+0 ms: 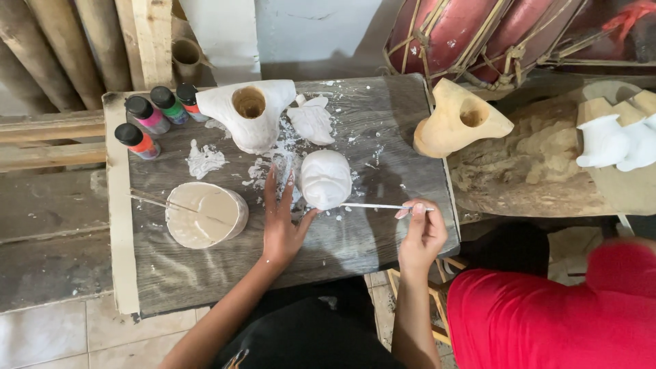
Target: Applying and smoothing plaster on a small toy head sculpture using a wooden stick
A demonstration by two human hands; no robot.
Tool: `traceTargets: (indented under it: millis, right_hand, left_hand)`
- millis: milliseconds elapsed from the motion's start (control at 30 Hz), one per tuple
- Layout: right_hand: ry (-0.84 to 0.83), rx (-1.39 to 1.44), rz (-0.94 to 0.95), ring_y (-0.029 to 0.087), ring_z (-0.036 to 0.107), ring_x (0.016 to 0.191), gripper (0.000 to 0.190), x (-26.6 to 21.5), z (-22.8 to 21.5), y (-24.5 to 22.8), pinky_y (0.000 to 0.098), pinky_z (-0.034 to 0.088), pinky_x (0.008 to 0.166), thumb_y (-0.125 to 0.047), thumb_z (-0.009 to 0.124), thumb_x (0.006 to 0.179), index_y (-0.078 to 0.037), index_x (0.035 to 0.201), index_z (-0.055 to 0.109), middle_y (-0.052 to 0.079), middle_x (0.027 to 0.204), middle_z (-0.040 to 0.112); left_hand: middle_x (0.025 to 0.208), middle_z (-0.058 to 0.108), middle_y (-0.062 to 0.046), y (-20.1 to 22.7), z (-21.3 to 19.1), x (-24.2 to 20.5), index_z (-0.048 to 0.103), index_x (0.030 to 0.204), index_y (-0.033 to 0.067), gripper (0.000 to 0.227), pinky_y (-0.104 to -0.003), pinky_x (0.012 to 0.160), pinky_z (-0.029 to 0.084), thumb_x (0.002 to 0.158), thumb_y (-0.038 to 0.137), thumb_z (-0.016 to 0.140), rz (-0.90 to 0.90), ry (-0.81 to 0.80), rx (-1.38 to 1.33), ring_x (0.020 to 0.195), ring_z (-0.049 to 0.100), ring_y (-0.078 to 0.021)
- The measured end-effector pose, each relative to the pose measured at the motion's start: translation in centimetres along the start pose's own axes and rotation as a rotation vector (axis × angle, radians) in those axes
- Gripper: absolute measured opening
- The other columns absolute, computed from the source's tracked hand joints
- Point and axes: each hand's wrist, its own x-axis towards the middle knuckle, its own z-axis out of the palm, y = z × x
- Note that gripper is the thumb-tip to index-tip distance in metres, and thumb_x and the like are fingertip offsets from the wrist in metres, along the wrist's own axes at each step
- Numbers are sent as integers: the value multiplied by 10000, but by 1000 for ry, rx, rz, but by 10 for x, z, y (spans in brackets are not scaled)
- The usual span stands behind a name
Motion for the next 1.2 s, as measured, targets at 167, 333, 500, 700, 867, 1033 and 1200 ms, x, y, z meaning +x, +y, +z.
traceTargets:
  millis: [167, 333, 500, 700, 867, 1033, 1200]
  right_hand:
    - [8, 4, -31, 201, 620, 644, 271, -1, 1, 0, 326, 512, 747, -64, 474, 1115, 10, 896, 615, 125, 759, 597]
    - [11, 15, -46, 211, 605, 630, 287, 0, 2, -7, 328, 510, 740, -55, 474, 1112, 25, 877, 619, 132, 728, 584]
    - [59, -3, -52, 205, 607, 662, 256, 3, -5, 2, 332, 508, 762, -27, 465, 1112, 33, 919, 624, 136, 762, 593]
    - [23, 11, -84, 216, 610, 662, 267, 4, -4, -7, 338, 497, 785, -51, 490, 1109, 17, 889, 626, 125, 730, 598]
    - [50, -15, -82, 213, 617, 686, 258, 6, -4, -11, 341, 485, 816, -60, 478, 1115, 17, 915, 621, 129, 749, 604]
    - [82, 18, -122, 213, 627, 633, 252, 16, -5, -10, 328, 508, 777, -68, 498, 1111, 27, 913, 620, 149, 751, 614]
    - [60, 65, -188, 241, 630, 615, 246, 33, -2, -21, 346, 520, 751, -62, 492, 1115, 41, 931, 618, 180, 781, 613]
  left_hand:
    - [1595, 288, -319, -1, 0, -1, 526, 1453, -27, 795, -528, 1183, 381, 822, 313, 869, -6, -3, 10, 1477, 341, -481]
    - [1601, 281, -318, 3, -1, 5, 532, 1444, -31, 787, -521, 1185, 382, 826, 325, 864, -4, 15, 15, 1481, 337, -480]
    - [1578, 309, -334, 3, 3, 4, 571, 1365, -61, 752, -529, 1182, 383, 818, 357, 874, -23, 30, 20, 1467, 362, -481]
    - [1604, 253, -319, 12, -4, 15, 542, 1392, -73, 735, -555, 1186, 363, 852, 319, 851, -118, -9, -44, 1473, 340, -493]
    - [1603, 245, -317, 8, -3, 13, 539, 1400, -68, 715, -561, 1190, 355, 880, 333, 821, -167, -7, -54, 1479, 324, -491]
    - [1606, 226, -310, 11, -5, 18, 522, 1428, -49, 719, -574, 1201, 323, 896, 343, 805, -194, 0, -90, 1485, 297, -502]
    - [1600, 233, -311, 13, -6, 22, 538, 1385, -78, 685, -566, 1212, 305, 923, 375, 764, -188, -19, -81, 1497, 278, -495]
